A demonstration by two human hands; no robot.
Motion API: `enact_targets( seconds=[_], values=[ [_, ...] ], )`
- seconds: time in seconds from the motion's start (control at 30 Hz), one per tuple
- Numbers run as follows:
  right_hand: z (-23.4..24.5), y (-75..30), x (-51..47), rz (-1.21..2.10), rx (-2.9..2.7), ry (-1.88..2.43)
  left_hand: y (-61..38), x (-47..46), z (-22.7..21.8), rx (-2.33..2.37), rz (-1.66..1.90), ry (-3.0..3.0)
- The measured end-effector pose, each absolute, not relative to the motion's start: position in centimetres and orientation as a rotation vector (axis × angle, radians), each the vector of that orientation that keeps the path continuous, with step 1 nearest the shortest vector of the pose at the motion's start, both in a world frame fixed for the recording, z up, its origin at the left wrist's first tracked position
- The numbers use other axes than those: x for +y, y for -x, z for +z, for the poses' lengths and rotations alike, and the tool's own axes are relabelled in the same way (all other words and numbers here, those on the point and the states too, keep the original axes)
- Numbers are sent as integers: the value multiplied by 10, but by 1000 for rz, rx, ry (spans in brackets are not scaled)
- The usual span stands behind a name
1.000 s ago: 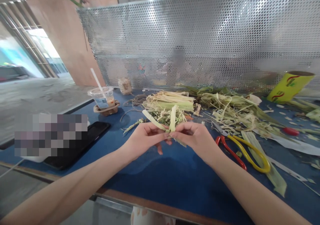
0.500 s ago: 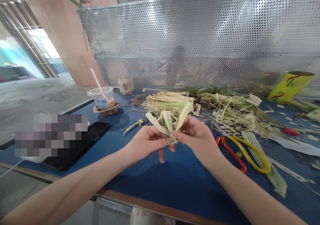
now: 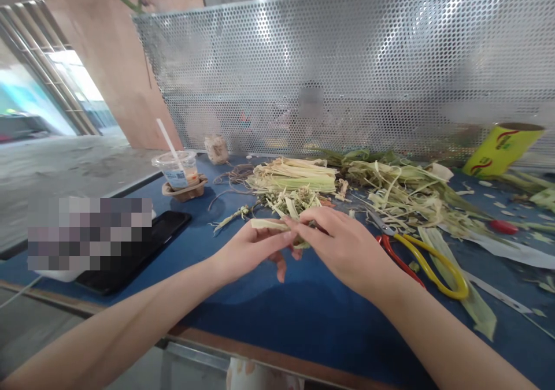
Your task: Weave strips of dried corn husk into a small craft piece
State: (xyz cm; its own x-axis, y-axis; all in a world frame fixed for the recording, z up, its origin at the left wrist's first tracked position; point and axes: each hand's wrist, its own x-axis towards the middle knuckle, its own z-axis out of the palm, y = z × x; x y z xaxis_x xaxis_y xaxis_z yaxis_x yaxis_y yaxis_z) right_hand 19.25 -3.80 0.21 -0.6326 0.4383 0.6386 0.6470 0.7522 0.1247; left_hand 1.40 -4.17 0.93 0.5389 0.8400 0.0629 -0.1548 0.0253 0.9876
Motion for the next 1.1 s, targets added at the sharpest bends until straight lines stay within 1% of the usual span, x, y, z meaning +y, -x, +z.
enact_targets(
  seconds=[0.1,0.17,0.27,0.33,0.43,0.6,0.77,0.9,1.1],
  values=[
    [10,-192,-40,-372,-2332,683,-14,-40,6,662,880,-1357],
    [14,-192,-39,-217,-2307,647,-14,-40,5,672,882,-1404],
    [16,-192,-37,31,-2207,777,-13,-42,4,720,836,-1550],
    [15,-190,-35,100,-2158,900,-13,-44,3,759,784,-1660],
    [11,-186,-34,54,-2140,923,-13,-47,1,796,738,-1736],
    [14,-186,-40,-112,-2077,724,-14,-45,4,770,746,-1701],
    [21,-197,-43,-177,-2369,470,-13,-39,4,798,735,-1546],
    [24,-203,-42,-190,-2537,514,-10,-35,1,779,785,-1544],
    [24,-205,-40,-179,-2473,554,-9,-36,3,817,775,-1576]
  ],
)
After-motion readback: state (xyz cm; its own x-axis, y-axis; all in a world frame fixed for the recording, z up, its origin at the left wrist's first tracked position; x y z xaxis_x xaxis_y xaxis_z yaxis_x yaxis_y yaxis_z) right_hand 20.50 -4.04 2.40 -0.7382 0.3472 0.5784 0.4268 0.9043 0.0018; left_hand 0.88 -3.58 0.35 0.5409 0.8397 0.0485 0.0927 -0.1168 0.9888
